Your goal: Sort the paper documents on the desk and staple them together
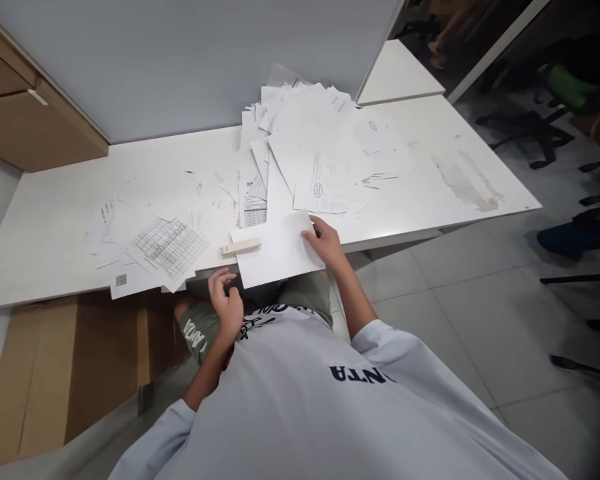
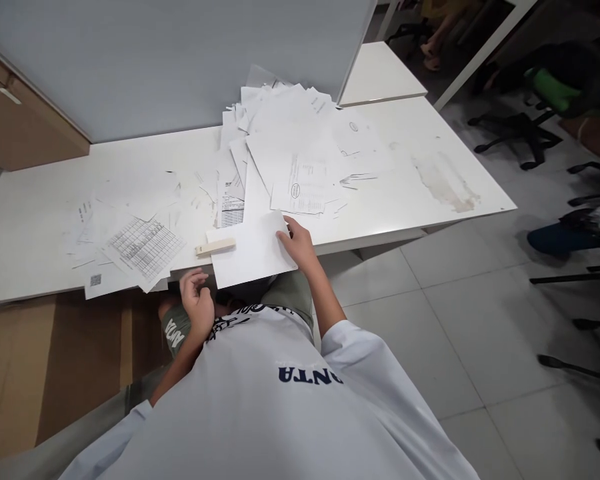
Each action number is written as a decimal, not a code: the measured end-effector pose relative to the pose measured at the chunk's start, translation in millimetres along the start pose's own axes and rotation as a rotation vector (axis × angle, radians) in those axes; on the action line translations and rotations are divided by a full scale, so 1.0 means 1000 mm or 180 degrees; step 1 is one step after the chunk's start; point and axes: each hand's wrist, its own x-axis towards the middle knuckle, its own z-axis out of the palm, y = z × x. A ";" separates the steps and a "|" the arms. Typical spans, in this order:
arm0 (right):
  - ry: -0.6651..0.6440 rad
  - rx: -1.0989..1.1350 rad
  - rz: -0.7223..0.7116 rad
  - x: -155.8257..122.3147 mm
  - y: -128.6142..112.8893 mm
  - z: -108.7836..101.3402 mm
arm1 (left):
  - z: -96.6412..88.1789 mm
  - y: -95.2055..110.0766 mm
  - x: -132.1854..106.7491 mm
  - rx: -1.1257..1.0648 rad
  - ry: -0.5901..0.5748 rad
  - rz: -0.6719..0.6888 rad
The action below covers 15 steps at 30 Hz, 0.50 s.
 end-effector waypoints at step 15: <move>0.0633 -0.2131 -0.1565 0.002 -0.052 0.003 | 0.048 0.075 0.142 0.1443 -0.2447 0.1869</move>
